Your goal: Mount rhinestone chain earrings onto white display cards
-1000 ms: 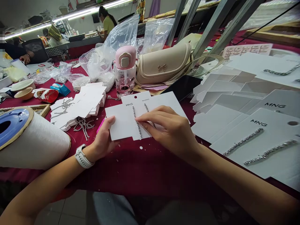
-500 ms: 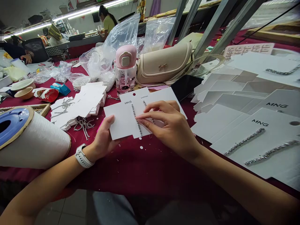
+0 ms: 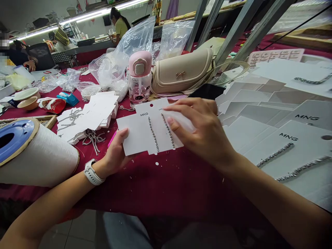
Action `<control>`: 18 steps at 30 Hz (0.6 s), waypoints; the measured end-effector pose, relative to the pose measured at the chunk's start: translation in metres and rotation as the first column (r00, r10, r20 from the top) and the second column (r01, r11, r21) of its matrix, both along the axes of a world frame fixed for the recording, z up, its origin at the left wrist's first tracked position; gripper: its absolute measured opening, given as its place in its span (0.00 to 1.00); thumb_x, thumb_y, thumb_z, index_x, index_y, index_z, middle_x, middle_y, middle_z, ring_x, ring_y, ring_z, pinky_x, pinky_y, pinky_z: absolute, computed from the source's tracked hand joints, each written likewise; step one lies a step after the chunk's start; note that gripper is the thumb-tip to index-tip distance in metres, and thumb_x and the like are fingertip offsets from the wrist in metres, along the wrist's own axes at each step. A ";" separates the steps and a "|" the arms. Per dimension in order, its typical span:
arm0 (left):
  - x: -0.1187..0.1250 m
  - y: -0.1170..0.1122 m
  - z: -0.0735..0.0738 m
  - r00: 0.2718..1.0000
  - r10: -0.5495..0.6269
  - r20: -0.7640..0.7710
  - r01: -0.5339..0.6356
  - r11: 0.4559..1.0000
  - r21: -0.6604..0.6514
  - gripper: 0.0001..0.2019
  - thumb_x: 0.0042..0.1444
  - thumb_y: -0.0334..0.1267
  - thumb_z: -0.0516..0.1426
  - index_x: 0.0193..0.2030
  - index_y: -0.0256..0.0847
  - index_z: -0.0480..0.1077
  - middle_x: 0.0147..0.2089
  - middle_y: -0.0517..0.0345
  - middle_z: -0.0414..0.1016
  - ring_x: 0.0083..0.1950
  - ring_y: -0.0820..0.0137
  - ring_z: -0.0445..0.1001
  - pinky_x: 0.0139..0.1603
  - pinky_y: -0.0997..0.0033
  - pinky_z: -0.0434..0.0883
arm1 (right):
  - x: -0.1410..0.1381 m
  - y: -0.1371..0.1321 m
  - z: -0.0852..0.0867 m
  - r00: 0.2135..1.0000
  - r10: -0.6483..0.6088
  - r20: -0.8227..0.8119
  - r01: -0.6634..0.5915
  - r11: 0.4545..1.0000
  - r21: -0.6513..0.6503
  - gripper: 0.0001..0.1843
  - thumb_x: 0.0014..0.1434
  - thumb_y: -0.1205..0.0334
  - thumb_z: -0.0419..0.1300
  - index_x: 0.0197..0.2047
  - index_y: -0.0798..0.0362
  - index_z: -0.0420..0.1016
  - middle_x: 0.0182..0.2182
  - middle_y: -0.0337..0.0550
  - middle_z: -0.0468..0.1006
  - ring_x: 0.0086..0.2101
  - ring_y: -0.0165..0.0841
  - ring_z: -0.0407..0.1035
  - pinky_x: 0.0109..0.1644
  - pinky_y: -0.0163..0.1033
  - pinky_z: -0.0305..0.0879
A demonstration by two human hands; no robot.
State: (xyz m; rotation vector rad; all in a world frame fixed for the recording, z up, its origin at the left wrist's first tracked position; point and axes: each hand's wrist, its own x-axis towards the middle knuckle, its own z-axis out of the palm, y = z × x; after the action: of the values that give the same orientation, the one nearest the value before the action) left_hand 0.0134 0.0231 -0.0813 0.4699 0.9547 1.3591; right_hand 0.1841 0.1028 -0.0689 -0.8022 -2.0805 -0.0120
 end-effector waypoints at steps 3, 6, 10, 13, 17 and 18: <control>-0.001 0.000 -0.003 0.995 -0.098 0.000 0.098 0.995 0.016 0.17 0.52 0.44 0.50 0.44 0.36 0.67 0.38 0.54 0.74 0.35 0.67 0.72 0.35 0.71 0.69 | 0.007 0.009 0.007 1.000 -0.007 -0.021 0.008 0.999 0.034 0.14 0.56 0.58 0.51 0.45 0.53 0.69 0.41 0.48 0.72 0.45 0.39 0.64 0.49 0.46 0.57; -0.004 0.000 -0.006 0.979 -0.204 -0.021 0.205 0.978 0.031 0.20 0.46 0.48 0.55 0.43 0.36 0.69 0.37 0.53 0.74 0.37 0.64 0.72 0.34 0.71 0.69 | 0.014 0.012 0.014 0.998 0.053 -0.043 -0.057 0.992 -0.112 0.13 0.56 0.56 0.52 0.42 0.52 0.70 0.35 0.44 0.75 0.38 0.35 0.68 0.43 0.43 0.62; -0.006 -0.002 -0.005 0.974 -0.210 -0.089 0.213 0.977 0.024 0.22 0.39 0.49 0.59 0.39 0.37 0.70 0.35 0.55 0.74 0.43 0.59 0.71 0.40 0.67 0.69 | 0.019 0.009 0.020 0.987 0.086 -0.137 -0.126 0.941 -0.315 0.11 0.51 0.54 0.58 0.36 0.50 0.69 0.26 0.38 0.71 0.28 0.31 0.67 0.33 0.38 0.64; -0.009 -0.006 -0.006 0.967 -0.199 -0.161 0.212 0.975 0.068 0.21 0.37 0.50 0.60 0.35 0.37 0.71 0.35 0.54 0.75 0.48 0.56 0.69 0.47 0.64 0.67 | 0.020 0.006 0.022 0.977 0.080 -0.196 -0.138 0.944 -0.301 0.08 0.50 0.56 0.58 0.33 0.48 0.68 0.25 0.37 0.69 0.27 0.31 0.66 0.33 0.39 0.64; -0.016 -0.011 -0.013 0.920 -0.314 -0.236 0.372 0.890 0.263 0.28 0.34 0.59 0.59 0.38 0.40 0.70 0.39 0.53 0.74 0.54 0.53 0.64 0.51 0.60 0.65 | 0.020 0.001 0.026 0.965 0.069 -0.253 -0.140 0.951 -0.275 0.05 0.51 0.57 0.58 0.33 0.46 0.66 0.27 0.37 0.69 0.29 0.32 0.67 0.34 0.39 0.65; -0.017 -0.011 -0.014 0.921 -0.301 -0.248 0.373 0.865 0.336 0.33 0.31 0.64 0.58 0.40 0.40 0.70 0.40 0.53 0.74 0.55 0.53 0.63 0.52 0.60 0.64 | 0.020 0.000 0.027 0.962 0.066 -0.266 -0.140 0.954 -0.266 0.05 0.52 0.58 0.58 0.33 0.46 0.66 0.27 0.37 0.69 0.30 0.32 0.67 0.34 0.39 0.65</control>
State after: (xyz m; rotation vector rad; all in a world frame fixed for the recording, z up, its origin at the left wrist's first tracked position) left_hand -0.0033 0.0117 -0.0951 1.0307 0.7130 1.1864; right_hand 0.2044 0.1023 -0.0422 -0.8149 -1.8976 0.4351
